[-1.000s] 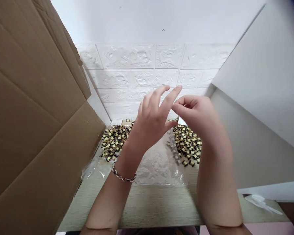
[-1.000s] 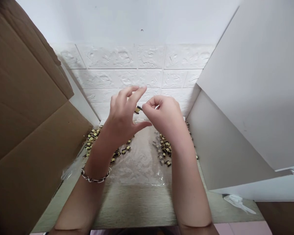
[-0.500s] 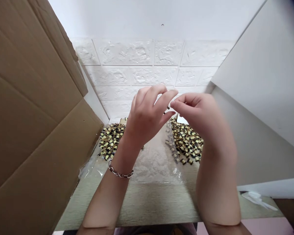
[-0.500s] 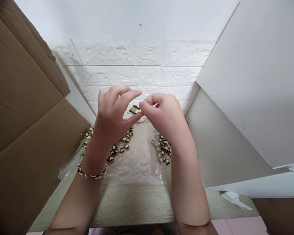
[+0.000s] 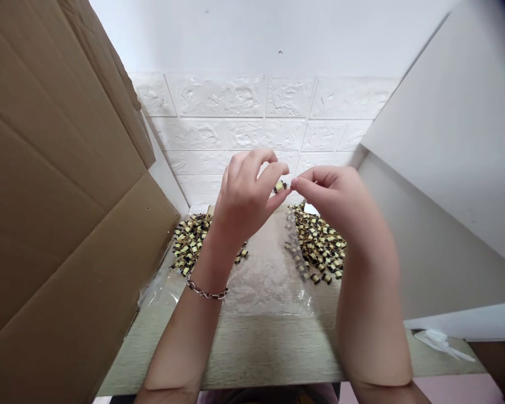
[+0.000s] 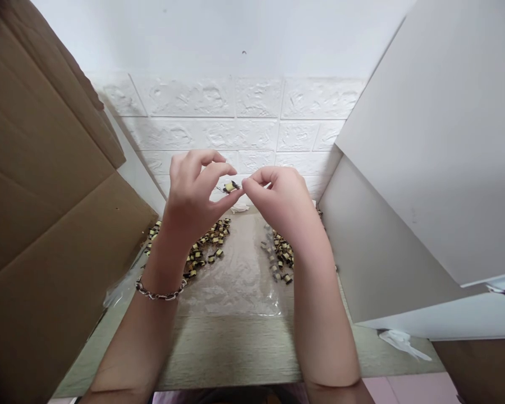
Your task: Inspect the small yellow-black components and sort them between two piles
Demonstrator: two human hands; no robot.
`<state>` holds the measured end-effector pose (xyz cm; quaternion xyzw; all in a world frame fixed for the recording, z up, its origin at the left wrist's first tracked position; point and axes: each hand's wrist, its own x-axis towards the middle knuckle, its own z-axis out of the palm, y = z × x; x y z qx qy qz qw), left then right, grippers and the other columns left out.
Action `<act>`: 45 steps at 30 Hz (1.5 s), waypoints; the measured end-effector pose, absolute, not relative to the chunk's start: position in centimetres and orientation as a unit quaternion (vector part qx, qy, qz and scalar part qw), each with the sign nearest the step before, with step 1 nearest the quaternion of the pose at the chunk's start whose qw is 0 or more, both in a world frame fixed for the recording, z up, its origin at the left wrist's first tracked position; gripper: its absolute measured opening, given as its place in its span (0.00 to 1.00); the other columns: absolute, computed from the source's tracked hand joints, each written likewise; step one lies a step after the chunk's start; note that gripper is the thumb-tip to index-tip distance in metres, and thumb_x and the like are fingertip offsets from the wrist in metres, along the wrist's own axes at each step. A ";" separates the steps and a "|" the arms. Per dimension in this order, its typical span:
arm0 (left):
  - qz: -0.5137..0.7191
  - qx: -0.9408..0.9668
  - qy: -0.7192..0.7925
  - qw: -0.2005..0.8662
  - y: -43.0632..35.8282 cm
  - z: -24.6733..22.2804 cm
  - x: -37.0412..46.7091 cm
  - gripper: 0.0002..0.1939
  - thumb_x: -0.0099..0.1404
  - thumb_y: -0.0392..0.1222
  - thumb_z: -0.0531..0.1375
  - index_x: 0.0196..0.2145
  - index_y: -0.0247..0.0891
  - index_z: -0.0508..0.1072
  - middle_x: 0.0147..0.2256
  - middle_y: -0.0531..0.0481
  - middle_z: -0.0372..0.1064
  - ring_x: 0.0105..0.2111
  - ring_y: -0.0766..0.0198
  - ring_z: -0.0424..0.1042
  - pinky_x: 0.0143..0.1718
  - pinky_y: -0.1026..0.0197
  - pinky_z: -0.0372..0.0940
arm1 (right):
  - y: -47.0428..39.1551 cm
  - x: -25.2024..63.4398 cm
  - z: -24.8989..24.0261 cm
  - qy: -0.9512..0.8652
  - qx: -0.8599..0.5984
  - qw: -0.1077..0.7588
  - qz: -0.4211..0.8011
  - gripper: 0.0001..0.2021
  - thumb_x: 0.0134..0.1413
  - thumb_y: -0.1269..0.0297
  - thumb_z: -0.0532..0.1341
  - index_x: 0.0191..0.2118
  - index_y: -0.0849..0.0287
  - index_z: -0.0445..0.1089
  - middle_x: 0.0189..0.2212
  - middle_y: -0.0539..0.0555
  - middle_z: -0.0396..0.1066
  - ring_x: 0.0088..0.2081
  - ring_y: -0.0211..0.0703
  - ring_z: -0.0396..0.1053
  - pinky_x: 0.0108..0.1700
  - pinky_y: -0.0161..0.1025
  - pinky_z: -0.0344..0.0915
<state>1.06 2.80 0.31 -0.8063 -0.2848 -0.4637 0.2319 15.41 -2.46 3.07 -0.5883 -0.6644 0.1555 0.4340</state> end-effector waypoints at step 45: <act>-0.346 -0.870 -0.323 0.139 4.7 -1.0 0.5 0.09 0.57 0.41 0.56 0.38 0.42 0.68 0.36 0.51 0.64 0.38 0.62 0.59 0.40 0.57 0.55 | 0.8 16.0 1.0 -0.693 -0.591 0.390 0.140 0.15 0.46 0.65 0.53 0.14 0.60 0.50 0.14 0.45 0.41 0.20 0.30 0.42 0.23 0.33 0.42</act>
